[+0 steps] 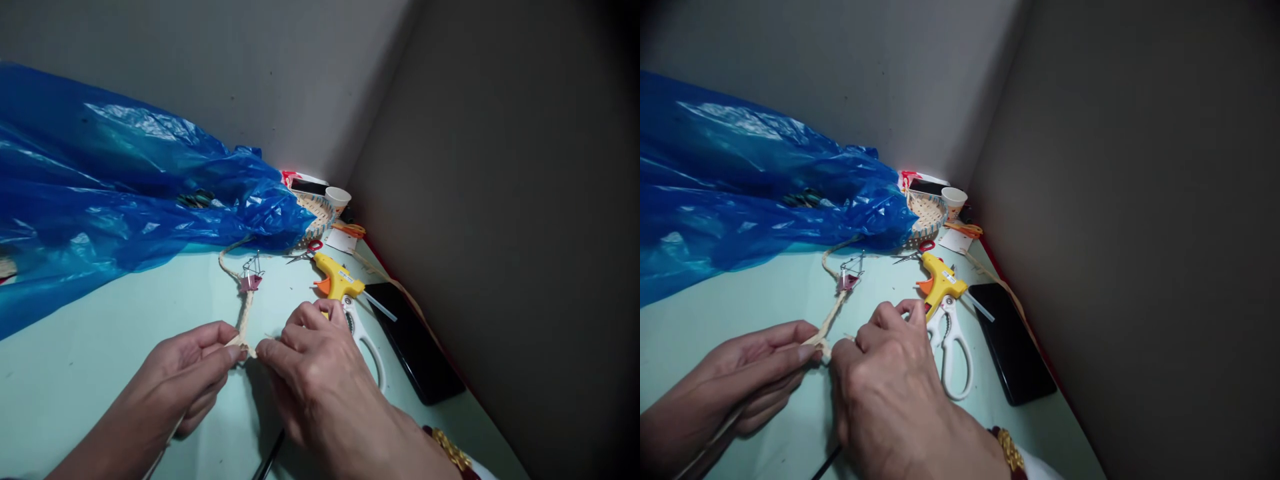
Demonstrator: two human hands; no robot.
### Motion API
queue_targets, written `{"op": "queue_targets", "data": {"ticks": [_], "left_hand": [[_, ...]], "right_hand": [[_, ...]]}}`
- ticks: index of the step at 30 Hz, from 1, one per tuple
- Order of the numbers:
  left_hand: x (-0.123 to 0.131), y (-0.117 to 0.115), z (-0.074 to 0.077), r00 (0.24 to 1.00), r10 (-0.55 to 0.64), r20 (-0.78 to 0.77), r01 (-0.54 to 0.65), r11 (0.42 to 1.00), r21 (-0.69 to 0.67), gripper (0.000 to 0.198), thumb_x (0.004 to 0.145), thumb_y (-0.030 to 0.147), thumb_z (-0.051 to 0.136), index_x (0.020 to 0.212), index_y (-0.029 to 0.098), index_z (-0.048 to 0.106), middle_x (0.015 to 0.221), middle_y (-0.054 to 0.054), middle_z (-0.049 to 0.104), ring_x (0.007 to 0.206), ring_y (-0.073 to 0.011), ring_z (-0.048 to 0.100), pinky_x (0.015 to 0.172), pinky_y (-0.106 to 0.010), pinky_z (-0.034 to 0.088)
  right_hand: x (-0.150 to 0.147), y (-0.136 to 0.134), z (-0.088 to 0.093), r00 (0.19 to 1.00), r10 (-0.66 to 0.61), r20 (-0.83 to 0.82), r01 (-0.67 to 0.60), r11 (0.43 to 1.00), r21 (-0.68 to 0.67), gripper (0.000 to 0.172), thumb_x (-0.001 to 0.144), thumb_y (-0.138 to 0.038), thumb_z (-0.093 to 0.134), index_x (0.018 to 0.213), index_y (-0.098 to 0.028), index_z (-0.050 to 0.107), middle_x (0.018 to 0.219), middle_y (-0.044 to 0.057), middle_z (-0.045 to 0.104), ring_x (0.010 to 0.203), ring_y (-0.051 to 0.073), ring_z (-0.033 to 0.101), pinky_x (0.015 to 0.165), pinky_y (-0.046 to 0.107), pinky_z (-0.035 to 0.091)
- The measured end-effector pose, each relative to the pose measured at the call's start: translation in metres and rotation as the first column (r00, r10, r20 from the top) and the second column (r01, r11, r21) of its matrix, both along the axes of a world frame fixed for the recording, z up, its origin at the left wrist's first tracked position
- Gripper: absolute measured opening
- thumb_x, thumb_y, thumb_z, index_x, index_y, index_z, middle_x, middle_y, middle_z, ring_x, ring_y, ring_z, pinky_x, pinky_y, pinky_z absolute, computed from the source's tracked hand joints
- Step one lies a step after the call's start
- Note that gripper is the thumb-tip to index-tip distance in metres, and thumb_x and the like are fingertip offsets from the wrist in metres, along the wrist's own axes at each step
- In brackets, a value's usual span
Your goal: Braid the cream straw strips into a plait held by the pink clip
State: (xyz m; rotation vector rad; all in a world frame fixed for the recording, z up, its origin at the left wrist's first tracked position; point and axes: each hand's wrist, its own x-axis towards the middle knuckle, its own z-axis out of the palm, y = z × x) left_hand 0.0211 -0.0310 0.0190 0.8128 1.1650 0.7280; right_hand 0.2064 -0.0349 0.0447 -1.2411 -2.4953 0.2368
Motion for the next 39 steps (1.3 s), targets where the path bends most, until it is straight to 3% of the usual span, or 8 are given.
{"op": "queue_targets", "data": {"ticks": [6, 9, 13, 17, 21, 29, 35, 39], "left_hand": [[0.001, -0.002, -0.005, 0.996, 0.036, -0.079, -0.033, 0.999, 0.033, 0.036, 0.069, 0.046, 0.087, 0.077, 0.021, 0.062, 0.055, 0.012, 0.032, 0.046, -0.0051, 0.017, 0.044, -0.019, 0.011], [0.002, -0.001, -0.007, 0.995, 0.06, -0.075, -0.056, 0.997, 0.052, 0.034, 0.067, 0.043, 0.088, 0.078, 0.022, 0.063, 0.055, 0.011, 0.036, 0.045, -0.0059, 0.021, 0.043, -0.02, 0.014], [0.004, 0.001, -0.008, 0.997, 0.073, 0.008, -0.073, 0.995, 0.074, 0.032, 0.063, 0.034, 0.091, 0.073, 0.023, 0.062, 0.055, 0.008, 0.047, 0.044, -0.0068, 0.029, 0.043, -0.021, 0.02], [0.007, 0.0, -0.005, 0.992, 0.121, 0.027, -0.123, 0.991, 0.061, 0.031, 0.065, 0.034, 0.09, 0.077, 0.023, 0.063, 0.053, 0.009, 0.048, 0.041, -0.0069, 0.032, 0.043, -0.02, 0.021], [0.006, -0.001, -0.002, 0.992, 0.127, 0.001, -0.127, 0.991, 0.04, 0.033, 0.069, 0.04, 0.087, 0.085, 0.023, 0.063, 0.052, 0.01, 0.043, 0.04, -0.0043, 0.025, 0.042, -0.017, 0.015], [-0.007, 0.004, -0.015, 0.974, 0.084, 0.211, -0.066, 0.993, -0.093, 0.039, 0.068, 0.053, 0.084, 0.077, 0.02, 0.064, 0.045, 0.012, 0.036, 0.042, -0.0037, 0.015, 0.039, -0.019, 0.016], [-0.005, 0.003, -0.006, 0.997, 0.02, 0.081, -0.012, 0.996, -0.093, 0.038, 0.069, 0.053, 0.081, 0.077, 0.019, 0.067, 0.047, 0.008, 0.046, 0.043, -0.0053, 0.023, 0.041, -0.018, 0.017], [-0.002, 0.001, -0.004, 0.996, 0.083, 0.023, -0.082, 0.996, -0.027, 0.034, 0.064, 0.047, 0.088, 0.076, 0.021, 0.069, 0.055, 0.005, 0.053, 0.05, -0.0086, 0.042, 0.048, -0.017, 0.032]], "right_hand": [[-0.005, 0.001, -0.004, 0.988, 0.018, 0.155, -0.034, 0.994, 0.104, 0.019, 0.093, -0.009, 0.057, 0.077, -0.017, 0.062, 0.071, 0.003, 0.063, 0.078, 0.02, 0.05, 0.088, 0.046, 0.032], [-0.004, -0.002, -0.002, 0.998, 0.006, 0.066, -0.015, 0.99, 0.143, 0.01, 0.089, -0.016, 0.06, 0.095, -0.016, 0.068, 0.114, 0.014, 0.071, 0.107, 0.029, 0.055, 0.096, 0.052, 0.033], [-0.006, -0.007, 0.002, 0.999, -0.045, -0.016, 0.048, 0.983, 0.176, 0.034, 0.089, -0.017, 0.056, 0.122, -0.01, 0.062, 0.158, 0.024, 0.044, 0.132, 0.037, 0.044, 0.099, 0.054, 0.038], [-0.009, -0.008, -0.001, 0.996, -0.005, -0.086, -0.007, 0.992, -0.13, 0.035, 0.087, -0.015, 0.056, 0.122, -0.013, 0.058, 0.117, 0.019, 0.069, 0.104, 0.031, 0.062, 0.087, 0.045, 0.048], [-0.008, -0.004, 0.002, 0.954, -0.186, -0.235, 0.041, 0.858, -0.511, 0.013, 0.101, -0.022, 0.044, 0.108, -0.023, 0.055, 0.097, 0.007, 0.07, 0.084, 0.02, 0.065, 0.07, 0.029, 0.047], [-0.012, 0.002, 0.005, 0.892, -0.291, -0.346, 0.064, 0.84, -0.539, 0.016, 0.101, -0.024, 0.055, 0.086, -0.02, 0.057, 0.069, -0.004, 0.054, 0.066, 0.012, 0.05, 0.061, 0.024, 0.033], [-0.009, 0.005, 0.004, 0.866, -0.3, -0.4, 0.023, 0.823, -0.568, 0.014, 0.098, -0.02, 0.058, 0.084, -0.019, 0.059, 0.07, -0.005, 0.054, 0.067, 0.012, 0.049, 0.063, 0.023, 0.034], [-0.007, 0.01, 0.003, 0.847, -0.285, -0.448, -0.025, 0.82, -0.571, 0.014, 0.096, -0.018, 0.057, 0.082, -0.019, 0.057, 0.067, -0.005, 0.052, 0.064, 0.011, 0.048, 0.06, 0.023, 0.033]]}}
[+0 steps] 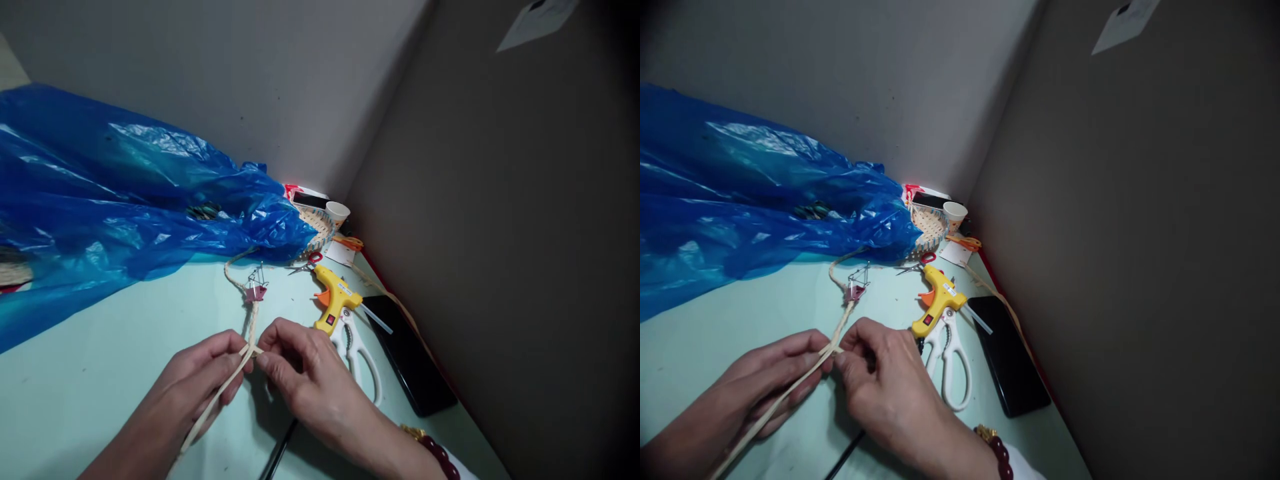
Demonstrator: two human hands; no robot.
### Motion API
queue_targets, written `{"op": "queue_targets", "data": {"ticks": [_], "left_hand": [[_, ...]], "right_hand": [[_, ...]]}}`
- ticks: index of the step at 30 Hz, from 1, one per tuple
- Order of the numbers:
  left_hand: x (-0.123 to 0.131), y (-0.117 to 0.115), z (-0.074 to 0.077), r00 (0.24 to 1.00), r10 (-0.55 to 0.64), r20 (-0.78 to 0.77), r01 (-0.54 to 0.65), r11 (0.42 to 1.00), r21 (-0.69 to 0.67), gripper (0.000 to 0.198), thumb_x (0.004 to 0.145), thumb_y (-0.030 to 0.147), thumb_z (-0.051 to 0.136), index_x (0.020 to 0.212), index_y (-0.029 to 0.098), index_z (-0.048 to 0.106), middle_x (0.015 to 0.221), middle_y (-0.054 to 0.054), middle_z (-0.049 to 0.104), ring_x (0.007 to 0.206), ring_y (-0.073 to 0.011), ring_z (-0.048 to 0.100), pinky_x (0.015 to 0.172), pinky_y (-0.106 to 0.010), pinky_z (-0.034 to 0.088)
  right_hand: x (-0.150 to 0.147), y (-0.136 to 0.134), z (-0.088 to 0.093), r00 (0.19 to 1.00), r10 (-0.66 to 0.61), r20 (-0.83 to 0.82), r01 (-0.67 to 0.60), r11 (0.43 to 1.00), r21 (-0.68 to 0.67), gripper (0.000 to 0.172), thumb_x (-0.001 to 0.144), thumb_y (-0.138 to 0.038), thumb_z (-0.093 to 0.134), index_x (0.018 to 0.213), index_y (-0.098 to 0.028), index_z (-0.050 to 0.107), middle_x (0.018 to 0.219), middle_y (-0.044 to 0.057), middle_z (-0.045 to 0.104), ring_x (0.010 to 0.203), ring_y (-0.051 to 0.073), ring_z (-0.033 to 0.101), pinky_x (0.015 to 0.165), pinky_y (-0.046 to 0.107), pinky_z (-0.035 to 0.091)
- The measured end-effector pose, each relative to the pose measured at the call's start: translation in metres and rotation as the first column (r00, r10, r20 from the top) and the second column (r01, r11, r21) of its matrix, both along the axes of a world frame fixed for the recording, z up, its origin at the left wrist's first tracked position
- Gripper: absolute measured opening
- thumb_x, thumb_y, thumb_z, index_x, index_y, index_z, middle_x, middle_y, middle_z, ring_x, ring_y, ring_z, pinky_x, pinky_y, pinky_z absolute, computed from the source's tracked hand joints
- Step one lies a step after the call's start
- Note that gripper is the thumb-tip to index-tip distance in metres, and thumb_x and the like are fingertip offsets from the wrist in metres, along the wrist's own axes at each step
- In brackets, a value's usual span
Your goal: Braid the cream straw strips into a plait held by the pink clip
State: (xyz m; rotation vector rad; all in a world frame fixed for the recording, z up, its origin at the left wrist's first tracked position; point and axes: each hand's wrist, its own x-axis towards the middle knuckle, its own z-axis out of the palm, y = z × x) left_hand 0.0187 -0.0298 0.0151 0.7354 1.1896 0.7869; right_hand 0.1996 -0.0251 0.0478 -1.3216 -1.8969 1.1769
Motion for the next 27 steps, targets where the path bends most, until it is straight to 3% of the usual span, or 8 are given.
{"op": "queue_targets", "data": {"ticks": [6, 14, 20, 27], "left_hand": [[0.001, -0.002, -0.006, 0.993, 0.078, -0.094, -0.077, 0.997, 0.015, 0.038, 0.066, 0.053, 0.085, 0.082, 0.022, 0.069, 0.059, 0.007, 0.05, 0.044, -0.0082, 0.043, 0.044, -0.019, 0.035], [0.002, -0.004, -0.006, 0.997, -0.02, -0.071, 0.028, 0.993, 0.112, 0.049, 0.072, 0.063, 0.081, 0.092, 0.023, 0.062, 0.067, 0.006, 0.057, 0.05, -0.0066, 0.034, 0.046, -0.015, 0.026], [0.002, -0.003, -0.007, 0.997, -0.017, -0.072, 0.029, 0.986, 0.163, 0.053, 0.075, 0.065, 0.079, 0.107, 0.028, 0.059, 0.058, 0.012, 0.041, 0.046, -0.0071, 0.026, 0.043, -0.017, 0.018], [-0.003, -0.005, -0.012, 0.996, 0.002, -0.086, 0.016, 0.977, 0.213, 0.049, 0.076, 0.069, 0.076, 0.098, 0.026, 0.069, 0.066, 0.005, 0.058, 0.056, -0.0129, 0.043, 0.047, -0.021, 0.034]], "right_hand": [[-0.003, 0.002, -0.005, 1.0, -0.017, -0.023, 0.017, 1.0, 0.009, 0.013, 0.094, -0.019, 0.059, 0.082, -0.02, 0.056, 0.066, -0.006, 0.053, 0.062, 0.011, 0.047, 0.06, 0.023, 0.032], [-0.004, -0.004, -0.007, 0.998, -0.054, 0.044, 0.055, 0.998, -0.009, 0.02, 0.102, -0.032, 0.054, 0.087, -0.02, 0.058, 0.074, -0.002, 0.058, 0.072, 0.013, 0.05, 0.065, 0.025, 0.034], [-0.005, -0.004, -0.003, 1.0, -0.004, 0.0, 0.004, 0.998, -0.056, 0.028, 0.108, -0.033, 0.045, 0.085, -0.021, 0.054, 0.075, -0.001, 0.063, 0.074, 0.014, 0.056, 0.071, 0.025, 0.038], [-0.014, -0.003, -0.009, 0.987, -0.09, 0.134, 0.099, 0.993, -0.06, 0.026, 0.105, -0.037, 0.047, 0.084, -0.023, 0.046, 0.067, -0.002, 0.052, 0.062, 0.016, 0.047, 0.06, 0.028, 0.029]]}}
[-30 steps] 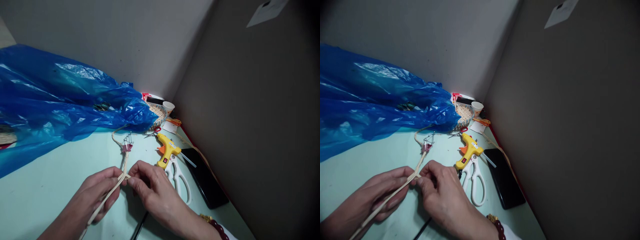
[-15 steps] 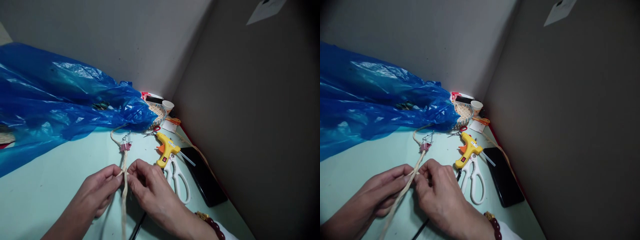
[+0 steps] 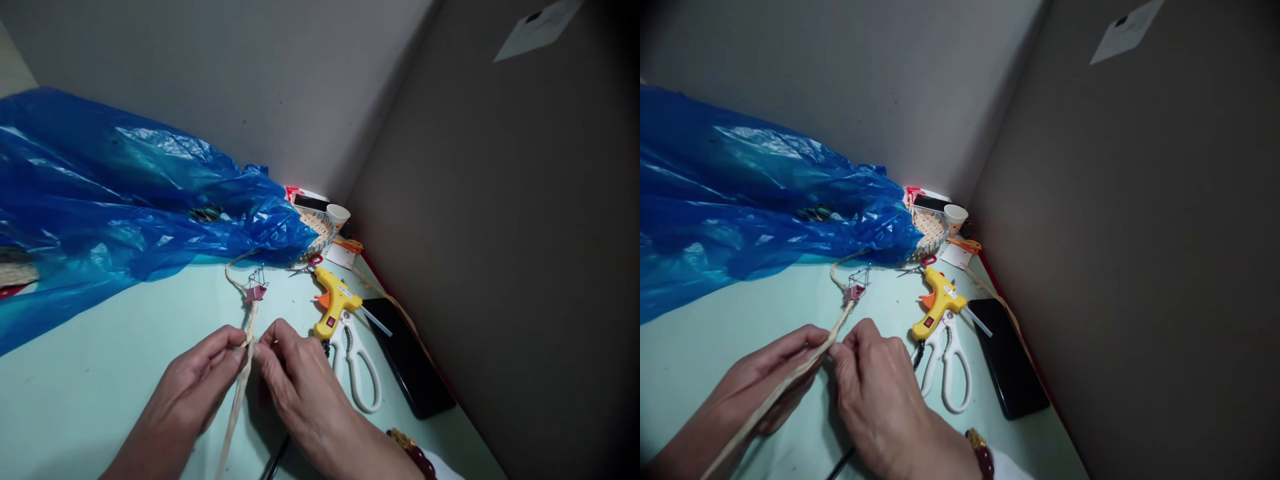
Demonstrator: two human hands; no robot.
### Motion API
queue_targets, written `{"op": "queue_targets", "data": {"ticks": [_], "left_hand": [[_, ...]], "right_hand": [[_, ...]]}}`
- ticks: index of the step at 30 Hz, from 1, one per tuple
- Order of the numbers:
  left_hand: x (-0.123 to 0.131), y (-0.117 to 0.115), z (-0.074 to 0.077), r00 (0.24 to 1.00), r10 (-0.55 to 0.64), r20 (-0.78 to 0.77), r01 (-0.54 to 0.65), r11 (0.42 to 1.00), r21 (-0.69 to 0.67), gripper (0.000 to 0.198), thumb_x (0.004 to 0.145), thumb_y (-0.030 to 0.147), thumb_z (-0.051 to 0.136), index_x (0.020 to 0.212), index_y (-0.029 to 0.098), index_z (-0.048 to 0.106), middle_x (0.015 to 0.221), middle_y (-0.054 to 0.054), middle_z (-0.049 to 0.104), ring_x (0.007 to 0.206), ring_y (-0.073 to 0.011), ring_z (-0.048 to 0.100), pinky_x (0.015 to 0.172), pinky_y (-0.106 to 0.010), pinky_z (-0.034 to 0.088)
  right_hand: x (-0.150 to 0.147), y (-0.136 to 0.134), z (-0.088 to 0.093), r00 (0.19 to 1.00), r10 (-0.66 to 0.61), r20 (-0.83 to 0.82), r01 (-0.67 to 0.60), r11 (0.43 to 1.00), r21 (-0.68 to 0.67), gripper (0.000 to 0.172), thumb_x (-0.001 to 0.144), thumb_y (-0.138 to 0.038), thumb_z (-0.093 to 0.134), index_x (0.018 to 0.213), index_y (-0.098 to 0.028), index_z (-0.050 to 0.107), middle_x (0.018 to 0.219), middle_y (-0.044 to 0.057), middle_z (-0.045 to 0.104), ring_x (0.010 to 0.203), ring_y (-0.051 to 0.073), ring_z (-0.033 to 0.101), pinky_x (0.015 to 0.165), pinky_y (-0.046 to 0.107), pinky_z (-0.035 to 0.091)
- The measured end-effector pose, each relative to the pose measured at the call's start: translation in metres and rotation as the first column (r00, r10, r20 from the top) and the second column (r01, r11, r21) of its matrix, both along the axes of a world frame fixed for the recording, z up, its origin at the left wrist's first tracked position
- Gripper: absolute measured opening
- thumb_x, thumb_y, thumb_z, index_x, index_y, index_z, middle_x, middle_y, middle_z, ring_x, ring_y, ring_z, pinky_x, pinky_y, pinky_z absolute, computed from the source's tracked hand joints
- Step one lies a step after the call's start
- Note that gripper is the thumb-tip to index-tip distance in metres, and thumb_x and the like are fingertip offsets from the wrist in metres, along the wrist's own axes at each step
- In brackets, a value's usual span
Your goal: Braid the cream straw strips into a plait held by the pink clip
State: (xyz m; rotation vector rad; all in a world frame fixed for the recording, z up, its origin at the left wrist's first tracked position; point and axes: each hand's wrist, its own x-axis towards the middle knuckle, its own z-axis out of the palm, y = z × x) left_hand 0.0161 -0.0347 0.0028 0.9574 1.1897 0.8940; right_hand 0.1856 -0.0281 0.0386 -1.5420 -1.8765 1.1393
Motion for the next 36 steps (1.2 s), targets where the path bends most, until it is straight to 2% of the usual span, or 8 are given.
{"op": "queue_targets", "data": {"ticks": [5, 13, 17, 19, 21, 29, 33, 36], "left_hand": [[0.004, 0.001, 0.005, 0.993, 0.099, -0.061, -0.096, 0.994, 0.045, 0.038, 0.073, 0.059, 0.08, 0.086, 0.024, 0.076, 0.069, 0.001, 0.065, 0.063, -0.0172, 0.054, 0.048, -0.022, 0.038], [0.006, 0.002, 0.006, 0.994, 0.075, -0.074, -0.067, 0.992, 0.106, 0.031, 0.074, 0.052, 0.083, 0.073, 0.022, 0.074, 0.07, -0.001, 0.071, 0.076, -0.0201, 0.062, 0.068, -0.024, 0.049], [0.008, 0.001, 0.008, 0.992, 0.053, -0.118, -0.041, 0.994, 0.105, 0.046, 0.08, 0.063, 0.073, 0.066, 0.02, 0.069, 0.056, 0.004, 0.052, 0.053, -0.0108, 0.04, 0.048, -0.019, 0.033], [0.01, 0.001, 0.011, 0.988, 0.07, -0.136, -0.059, 0.995, 0.078, 0.052, 0.075, 0.069, 0.073, 0.062, 0.019, 0.065, 0.051, 0.008, 0.035, 0.048, -0.008, 0.021, 0.042, -0.019, 0.017], [0.012, 0.0, 0.014, 0.99, 0.08, -0.116, -0.076, 0.996, 0.041, 0.055, 0.07, 0.072, 0.075, 0.062, 0.019, 0.062, 0.052, 0.01, 0.028, 0.05, -0.0078, 0.015, 0.042, -0.019, 0.012], [0.005, -0.003, 0.011, 1.0, 0.025, -0.016, -0.026, 0.999, -0.03, 0.044, 0.08, 0.066, 0.072, 0.083, 0.022, 0.069, 0.062, 0.003, 0.059, 0.059, -0.0134, 0.044, 0.051, -0.019, 0.031], [0.005, -0.002, 0.011, 0.998, 0.018, -0.054, -0.019, 1.0, -0.013, 0.042, 0.083, 0.065, 0.069, 0.087, 0.023, 0.07, 0.055, 0.005, 0.054, 0.056, -0.0146, 0.043, 0.049, -0.021, 0.032], [0.008, -0.002, 0.016, 0.996, 0.035, -0.087, -0.028, 0.996, 0.082, 0.033, 0.084, 0.056, 0.071, 0.076, 0.024, 0.069, 0.054, 0.004, 0.05, 0.069, -0.0201, 0.058, 0.06, -0.023, 0.045]], "right_hand": [[0.0, 0.002, 0.007, 0.999, 0.039, -0.029, -0.039, 0.999, -0.011, 0.026, 0.107, -0.031, 0.045, 0.082, -0.023, 0.044, 0.064, -0.003, 0.051, 0.061, 0.014, 0.046, 0.061, 0.027, 0.031], [0.012, 0.007, 0.011, 0.961, 0.186, -0.206, -0.196, 0.98, -0.027, 0.032, 0.111, -0.035, 0.037, 0.085, -0.021, 0.051, 0.075, 0.0, 0.066, 0.074, 0.014, 0.059, 0.074, 0.024, 0.042], [0.016, 0.008, 0.012, 0.968, 0.182, -0.17, -0.198, 0.977, -0.08, 0.023, 0.107, -0.03, 0.046, 0.09, -0.02, 0.058, 0.081, 0.001, 0.07, 0.073, 0.014, 0.058, 0.07, 0.025, 0.041], [0.017, 0.007, 0.011, 0.976, 0.169, -0.14, -0.178, 0.983, -0.047, 0.023, 0.107, -0.031, 0.046, 0.092, -0.02, 0.059, 0.084, 0.002, 0.072, 0.073, 0.014, 0.059, 0.07, 0.026, 0.041], [0.015, 0.005, 0.01, 0.982, 0.151, -0.111, -0.154, 0.988, -0.015, 0.024, 0.108, -0.034, 0.044, 0.092, -0.021, 0.058, 0.085, 0.002, 0.071, 0.074, 0.015, 0.06, 0.07, 0.026, 0.04], [0.007, 0.002, 0.016, 0.987, 0.155, -0.039, -0.157, 0.986, -0.055, 0.031, 0.111, -0.036, 0.037, 0.087, -0.022, 0.052, 0.078, 0.004, 0.071, 0.072, 0.018, 0.061, 0.073, 0.03, 0.043], [0.01, 0.003, 0.016, 0.976, 0.185, -0.114, -0.194, 0.979, -0.071, 0.033, 0.112, -0.032, 0.035, 0.084, -0.022, 0.051, 0.071, 0.001, 0.068, 0.072, 0.015, 0.06, 0.074, 0.026, 0.043], [0.01, 0.002, 0.016, 0.971, 0.183, -0.155, -0.198, 0.976, -0.089, 0.033, 0.112, -0.033, 0.034, 0.085, -0.023, 0.049, 0.068, -0.001, 0.065, 0.074, 0.014, 0.06, 0.075, 0.023, 0.043]]}}
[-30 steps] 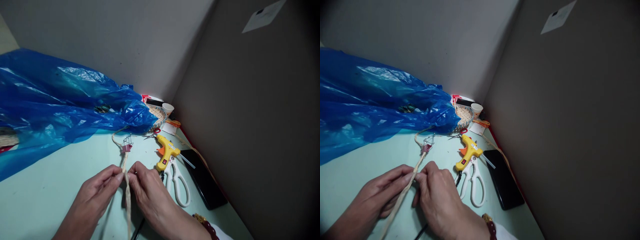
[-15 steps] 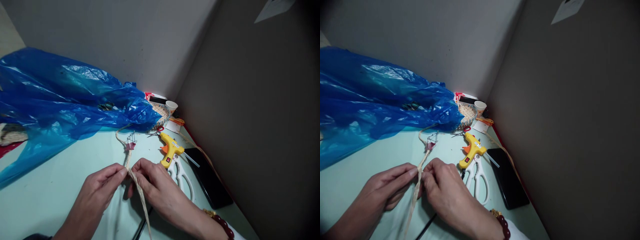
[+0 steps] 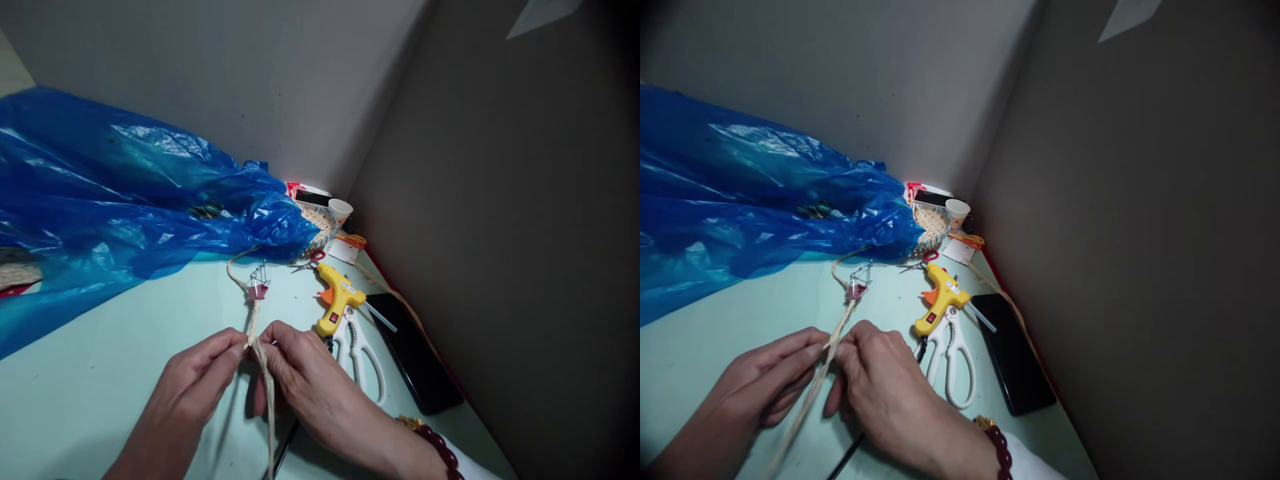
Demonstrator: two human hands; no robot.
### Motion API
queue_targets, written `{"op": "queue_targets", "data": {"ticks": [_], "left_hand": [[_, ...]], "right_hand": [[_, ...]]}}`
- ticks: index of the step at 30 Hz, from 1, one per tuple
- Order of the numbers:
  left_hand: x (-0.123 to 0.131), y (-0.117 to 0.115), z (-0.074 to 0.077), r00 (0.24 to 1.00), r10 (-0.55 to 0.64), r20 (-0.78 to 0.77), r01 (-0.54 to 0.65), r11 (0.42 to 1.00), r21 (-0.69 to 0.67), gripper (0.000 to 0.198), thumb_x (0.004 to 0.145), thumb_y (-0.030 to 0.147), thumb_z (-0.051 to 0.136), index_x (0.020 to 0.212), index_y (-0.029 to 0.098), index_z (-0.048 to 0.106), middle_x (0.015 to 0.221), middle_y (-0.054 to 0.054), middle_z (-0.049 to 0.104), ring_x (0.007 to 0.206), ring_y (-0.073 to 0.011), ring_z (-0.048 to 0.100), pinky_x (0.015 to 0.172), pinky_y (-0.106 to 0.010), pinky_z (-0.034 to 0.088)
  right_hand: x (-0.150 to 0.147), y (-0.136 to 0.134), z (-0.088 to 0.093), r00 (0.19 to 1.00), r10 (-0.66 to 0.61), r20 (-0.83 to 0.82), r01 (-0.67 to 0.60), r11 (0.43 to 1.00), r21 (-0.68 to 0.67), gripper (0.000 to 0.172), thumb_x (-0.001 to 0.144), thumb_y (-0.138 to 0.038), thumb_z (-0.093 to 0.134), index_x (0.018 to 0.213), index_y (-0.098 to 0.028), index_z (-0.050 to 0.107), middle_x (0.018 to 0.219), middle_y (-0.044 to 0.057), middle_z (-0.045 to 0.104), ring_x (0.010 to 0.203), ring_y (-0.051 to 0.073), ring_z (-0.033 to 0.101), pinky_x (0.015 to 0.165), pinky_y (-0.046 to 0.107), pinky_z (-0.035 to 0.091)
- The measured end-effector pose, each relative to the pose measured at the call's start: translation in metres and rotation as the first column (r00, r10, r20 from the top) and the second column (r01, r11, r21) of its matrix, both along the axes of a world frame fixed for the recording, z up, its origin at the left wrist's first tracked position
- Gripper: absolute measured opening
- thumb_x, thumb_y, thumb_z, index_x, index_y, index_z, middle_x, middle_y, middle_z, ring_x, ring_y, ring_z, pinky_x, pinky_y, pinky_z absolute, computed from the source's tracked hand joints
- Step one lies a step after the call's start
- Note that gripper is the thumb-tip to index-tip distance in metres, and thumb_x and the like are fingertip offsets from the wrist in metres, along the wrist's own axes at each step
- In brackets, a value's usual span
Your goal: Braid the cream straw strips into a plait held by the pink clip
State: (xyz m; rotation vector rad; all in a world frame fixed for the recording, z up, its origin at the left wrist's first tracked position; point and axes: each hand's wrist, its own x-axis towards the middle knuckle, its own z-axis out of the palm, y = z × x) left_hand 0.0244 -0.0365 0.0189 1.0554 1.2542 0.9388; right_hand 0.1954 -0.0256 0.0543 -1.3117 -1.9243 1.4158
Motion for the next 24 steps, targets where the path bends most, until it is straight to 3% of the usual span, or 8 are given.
{"op": "queue_targets", "data": {"ticks": [2, 4, 7, 9, 11, 14, 20, 24], "left_hand": [[0.003, 0.0, 0.004, 1.0, 0.025, 0.0, -0.025, 0.999, 0.036, 0.028, 0.082, 0.049, 0.074, 0.07, 0.025, 0.067, 0.059, 0.003, 0.058, 0.074, -0.0206, 0.061, 0.067, -0.023, 0.048], [0.004, 0.0, 0.007, 0.999, 0.043, -0.014, -0.043, 0.999, 0.028, 0.024, 0.078, 0.043, 0.077, 0.068, 0.024, 0.067, 0.061, 0.004, 0.06, 0.062, -0.0156, 0.053, 0.057, -0.022, 0.042], [0.004, 0.0, 0.006, 0.998, 0.037, -0.057, -0.037, 0.999, 0.0, 0.026, 0.076, 0.044, 0.078, 0.066, 0.023, 0.068, 0.051, 0.007, 0.045, 0.05, -0.0113, 0.027, 0.045, -0.023, 0.023], [0.002, 0.001, 0.004, 0.997, 0.04, -0.064, -0.041, 0.999, -0.016, 0.034, 0.078, 0.051, 0.075, 0.063, 0.021, 0.067, 0.049, 0.008, 0.037, 0.051, -0.0111, 0.021, 0.045, -0.023, 0.019], [0.002, 0.002, 0.002, 0.996, 0.045, -0.071, -0.047, 0.999, -0.027, 0.042, 0.079, 0.058, 0.073, 0.062, 0.021, 0.067, 0.05, 0.007, 0.036, 0.051, -0.0112, 0.022, 0.047, -0.023, 0.018], [0.002, 0.002, 0.001, 0.993, 0.047, -0.104, -0.051, 0.998, -0.034, 0.047, 0.08, 0.062, 0.071, 0.061, 0.019, 0.069, 0.051, 0.007, 0.033, 0.052, -0.0111, 0.022, 0.048, -0.024, 0.016], [0.003, 0.003, 0.004, 0.998, 0.056, -0.039, -0.056, 0.998, -0.012, 0.04, 0.08, 0.053, 0.074, 0.06, 0.02, 0.07, 0.055, 0.006, 0.038, 0.054, -0.0114, 0.019, 0.045, -0.024, 0.016], [-0.001, 0.004, 0.001, 0.997, 0.06, 0.038, -0.056, 0.992, -0.113, 0.039, 0.077, 0.056, 0.077, 0.069, 0.02, 0.068, 0.057, 0.007, 0.04, 0.053, -0.0104, 0.023, 0.047, -0.022, 0.019]], "right_hand": [[-0.001, 0.0, 0.001, 1.0, -0.008, 0.027, 0.008, 1.0, 0.003, 0.032, 0.112, -0.034, 0.034, 0.085, -0.023, 0.048, 0.069, 0.0, 0.065, 0.075, 0.015, 0.06, 0.075, 0.025, 0.043], [-0.003, 0.001, 0.0, 0.998, -0.024, 0.061, 0.023, 1.0, 0.012, 0.032, 0.111, -0.034, 0.035, 0.083, -0.023, 0.046, 0.069, 0.0, 0.065, 0.074, 0.016, 0.059, 0.075, 0.027, 0.043], [-0.004, 0.004, -0.006, 0.999, -0.023, -0.037, 0.021, 0.998, -0.057, 0.026, 0.109, -0.033, 0.039, 0.086, -0.023, 0.046, 0.067, -0.001, 0.064, 0.062, 0.014, 0.057, 0.065, 0.026, 0.044], [-0.003, 0.007, -0.012, 0.983, -0.024, -0.184, -0.006, 0.987, -0.161, 0.021, 0.107, -0.032, 0.044, 0.09, -0.023, 0.047, 0.066, -0.003, 0.062, 0.052, 0.011, 0.05, 0.055, 0.022, 0.04], [-0.002, 0.009, -0.016, 0.963, -0.046, -0.265, -0.016, 0.974, -0.227, 0.021, 0.107, -0.032, 0.046, 0.089, -0.021, 0.05, 0.068, -0.003, 0.061, 0.05, 0.009, 0.043, 0.05, 0.02, 0.035], [0.001, 0.009, -0.014, 0.967, -0.067, -0.246, 0.007, 0.971, -0.238, 0.03, 0.108, -0.035, 0.044, 0.086, -0.018, 0.054, 0.073, -0.001, 0.061, 0.055, 0.008, 0.04, 0.051, 0.019, 0.033], [0.003, 0.009, -0.001, 0.952, -0.082, -0.295, -0.026, 0.937, -0.347, 0.02, 0.106, -0.027, 0.048, 0.089, -0.017, 0.054, 0.074, -0.001, 0.058, 0.053, 0.007, 0.04, 0.05, 0.019, 0.033], [0.005, 0.007, -0.004, 0.953, -0.068, -0.297, -0.028, 0.951, -0.307, 0.021, 0.107, -0.032, 0.048, 0.091, -0.019, 0.053, 0.07, -0.001, 0.059, 0.052, 0.008, 0.042, 0.05, 0.019, 0.034]]}}
